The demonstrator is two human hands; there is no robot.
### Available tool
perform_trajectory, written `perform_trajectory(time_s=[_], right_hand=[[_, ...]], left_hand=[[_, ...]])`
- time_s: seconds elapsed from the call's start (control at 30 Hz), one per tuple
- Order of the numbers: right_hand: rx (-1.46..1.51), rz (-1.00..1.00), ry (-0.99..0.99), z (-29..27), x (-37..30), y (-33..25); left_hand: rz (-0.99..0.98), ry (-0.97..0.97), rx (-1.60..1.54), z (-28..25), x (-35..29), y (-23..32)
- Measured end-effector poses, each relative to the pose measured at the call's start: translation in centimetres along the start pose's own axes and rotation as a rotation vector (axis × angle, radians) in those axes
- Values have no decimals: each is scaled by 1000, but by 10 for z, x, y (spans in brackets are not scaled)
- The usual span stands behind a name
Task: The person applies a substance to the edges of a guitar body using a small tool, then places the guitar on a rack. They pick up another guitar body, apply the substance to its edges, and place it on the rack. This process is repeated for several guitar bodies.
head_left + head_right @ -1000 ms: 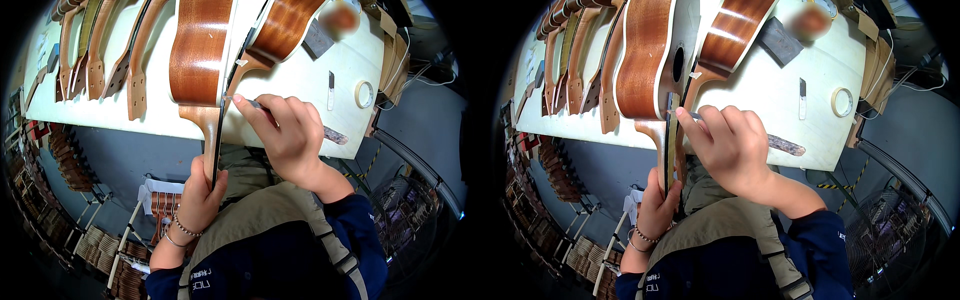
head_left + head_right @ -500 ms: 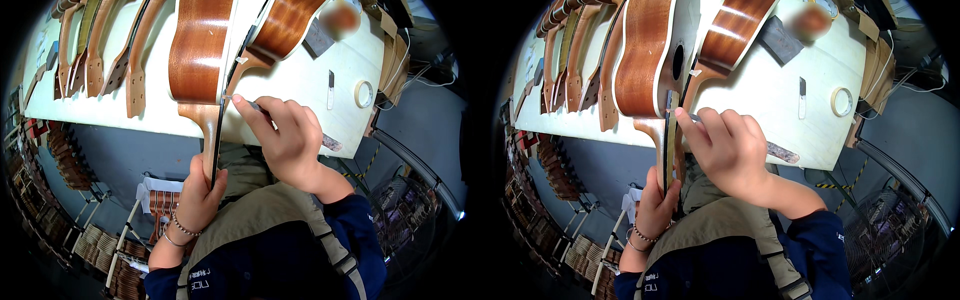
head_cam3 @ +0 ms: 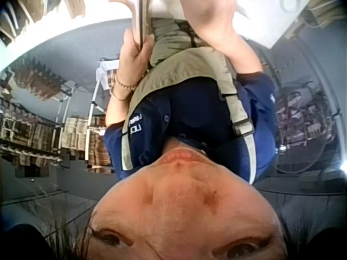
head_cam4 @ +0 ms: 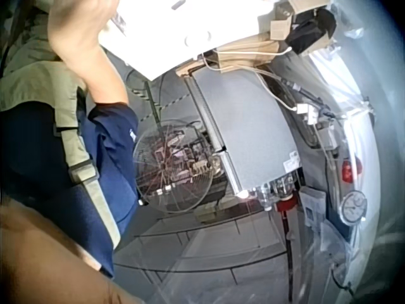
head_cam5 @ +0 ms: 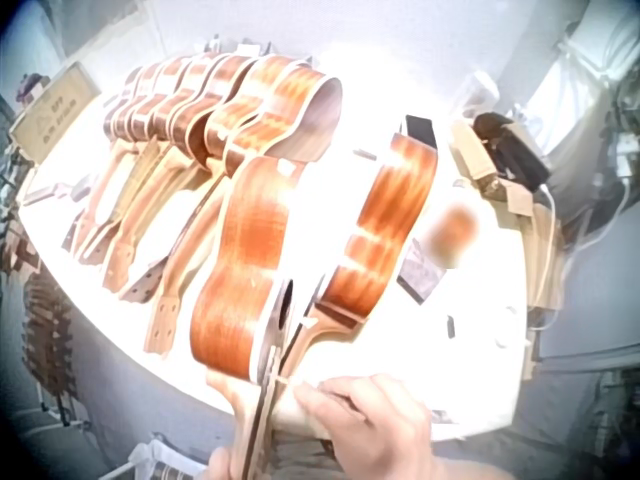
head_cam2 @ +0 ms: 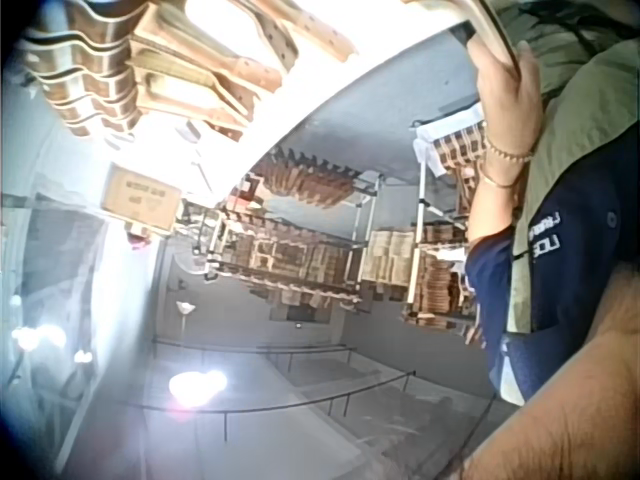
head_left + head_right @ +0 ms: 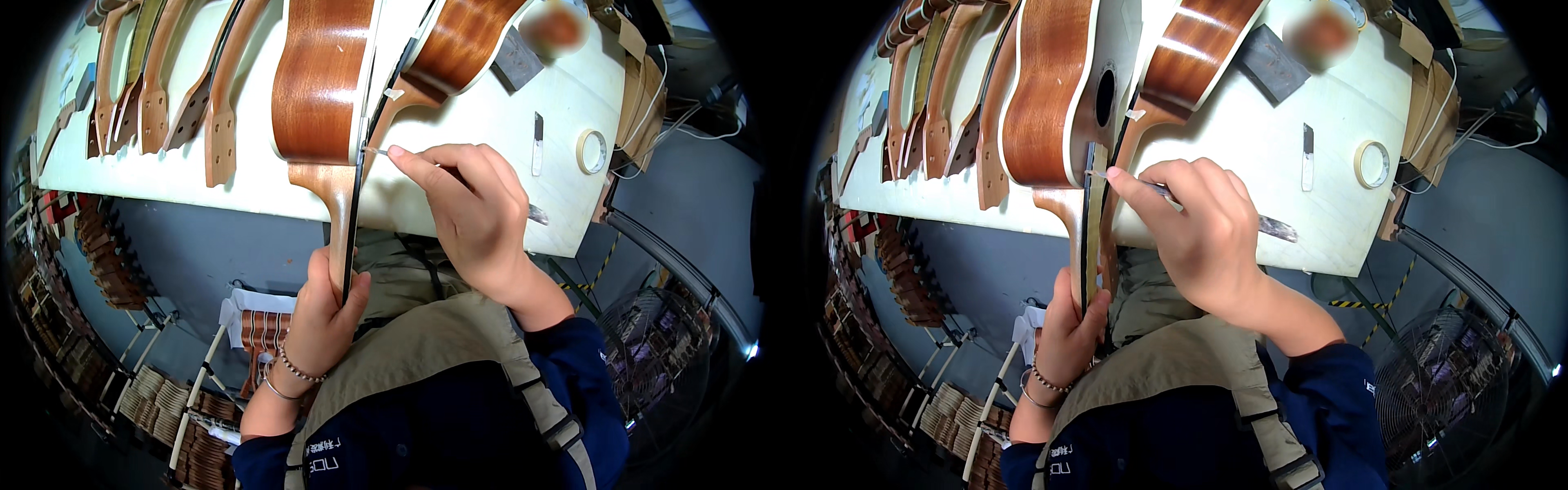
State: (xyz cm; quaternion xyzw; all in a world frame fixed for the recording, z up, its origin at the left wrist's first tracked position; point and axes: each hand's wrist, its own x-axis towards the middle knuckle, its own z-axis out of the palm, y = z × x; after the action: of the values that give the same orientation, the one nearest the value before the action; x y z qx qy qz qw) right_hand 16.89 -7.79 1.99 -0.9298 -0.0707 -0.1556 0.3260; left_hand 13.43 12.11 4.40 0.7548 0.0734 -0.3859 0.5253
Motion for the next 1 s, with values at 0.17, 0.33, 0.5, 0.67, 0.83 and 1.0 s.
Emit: perform_trajectory(time_s=[0.17,0.33,0.5,0.67,0.83,1.0], right_hand=[[7,23,-14,8,-8,0],[-164,-47,28,12,-8,-4],[-256,-86,53,11,-6,-5],[-154,-12,6,4,-3,-6],[-134,16,-36,4,-1,-9],[-164,15,-124,-5,-1,-15]], left_hand=[[4,-6,-25,1,-1,0],[-19,-1,-6,-1,-1,1],[-36,-1,12,-1,-2,2],[-43,-8,9,-1,-2,1],[-41,-10,14,-2,-2,0],[-27,-12,18,-2,-1,-1]])
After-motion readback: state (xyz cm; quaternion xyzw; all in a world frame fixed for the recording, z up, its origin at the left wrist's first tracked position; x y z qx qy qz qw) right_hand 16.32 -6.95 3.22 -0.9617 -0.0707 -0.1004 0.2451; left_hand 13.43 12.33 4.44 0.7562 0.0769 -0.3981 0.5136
